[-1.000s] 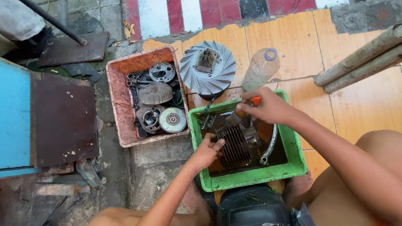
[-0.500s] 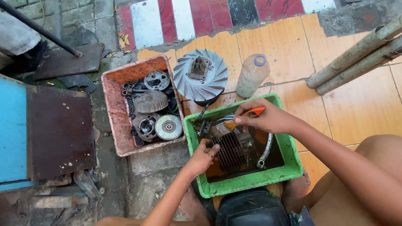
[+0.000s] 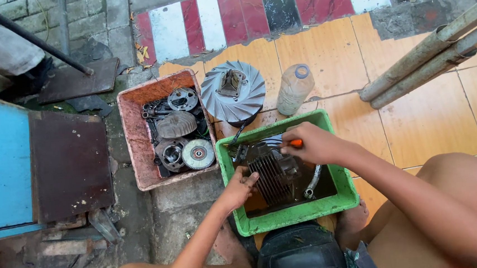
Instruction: Cleaning a motorcycle engine cylinder block using a brush and solvent in a tray
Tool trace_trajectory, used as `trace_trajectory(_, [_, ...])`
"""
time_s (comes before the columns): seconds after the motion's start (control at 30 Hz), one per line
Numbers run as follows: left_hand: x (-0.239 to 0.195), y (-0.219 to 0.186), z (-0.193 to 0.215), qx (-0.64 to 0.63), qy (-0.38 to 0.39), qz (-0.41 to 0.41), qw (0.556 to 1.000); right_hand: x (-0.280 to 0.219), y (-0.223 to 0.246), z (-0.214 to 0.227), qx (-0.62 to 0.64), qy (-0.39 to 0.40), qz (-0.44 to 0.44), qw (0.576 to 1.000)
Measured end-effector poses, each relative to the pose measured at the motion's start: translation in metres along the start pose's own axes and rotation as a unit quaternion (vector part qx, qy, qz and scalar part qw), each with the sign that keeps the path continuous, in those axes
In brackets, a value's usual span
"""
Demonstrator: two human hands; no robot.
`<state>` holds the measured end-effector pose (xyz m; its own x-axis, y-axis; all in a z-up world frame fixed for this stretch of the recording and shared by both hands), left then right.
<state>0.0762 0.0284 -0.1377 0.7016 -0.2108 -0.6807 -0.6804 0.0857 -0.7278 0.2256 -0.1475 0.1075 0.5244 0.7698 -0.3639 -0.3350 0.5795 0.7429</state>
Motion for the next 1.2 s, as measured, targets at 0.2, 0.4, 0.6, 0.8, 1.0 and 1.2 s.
trace_trajectory(0.2, [-0.01, -0.016, 0.001, -0.003, -0.003, -0.009, 1.0, 0.011, -0.009, 0.0, -0.025, 0.001, 0.009, 1.0])
trace_trajectory(0.4, [0.009, 0.01, -0.001, -0.006, 0.004, -0.013, 1.0, -0.004, 0.043, 0.005, 0.101, 0.025, 0.043, 0.994])
trace_trajectory(0.6, [0.006, 0.009, -0.004, -0.006, 0.011, -0.009, 1.0, -0.003, 0.038, 0.009, 0.197, 0.025, 0.123, 0.972])
trace_trajectory(0.8, [-0.004, -0.006, -0.004, 0.008, 0.013, -0.007, 1.0, 0.001, 0.044, 0.009, 0.239, 0.001, 0.142, 0.961])
trace_trajectory(1.0, [-0.002, -0.003, -0.004, 0.005, 0.009, -0.011, 1.0, 0.011, 0.023, -0.013, 0.241, -0.032, 0.07, 0.968])
trace_trajectory(1.2, [-0.002, -0.004, -0.004, 0.007, 0.01, -0.019, 1.0, 0.025, -0.001, -0.026, 0.22, -0.058, 0.04, 0.973])
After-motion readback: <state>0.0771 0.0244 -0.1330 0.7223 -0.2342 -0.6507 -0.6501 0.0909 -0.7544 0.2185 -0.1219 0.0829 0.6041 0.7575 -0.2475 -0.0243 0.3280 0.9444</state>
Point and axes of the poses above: each hand's wrist, its own x-axis towards the middle knuckle, its own z-axis out of the back of the hand, y = z × x, the point moved 9 cm from there along x, towards the middle knuckle, and after that the axes turned 8 degrees about y, right-handed, at the moved point
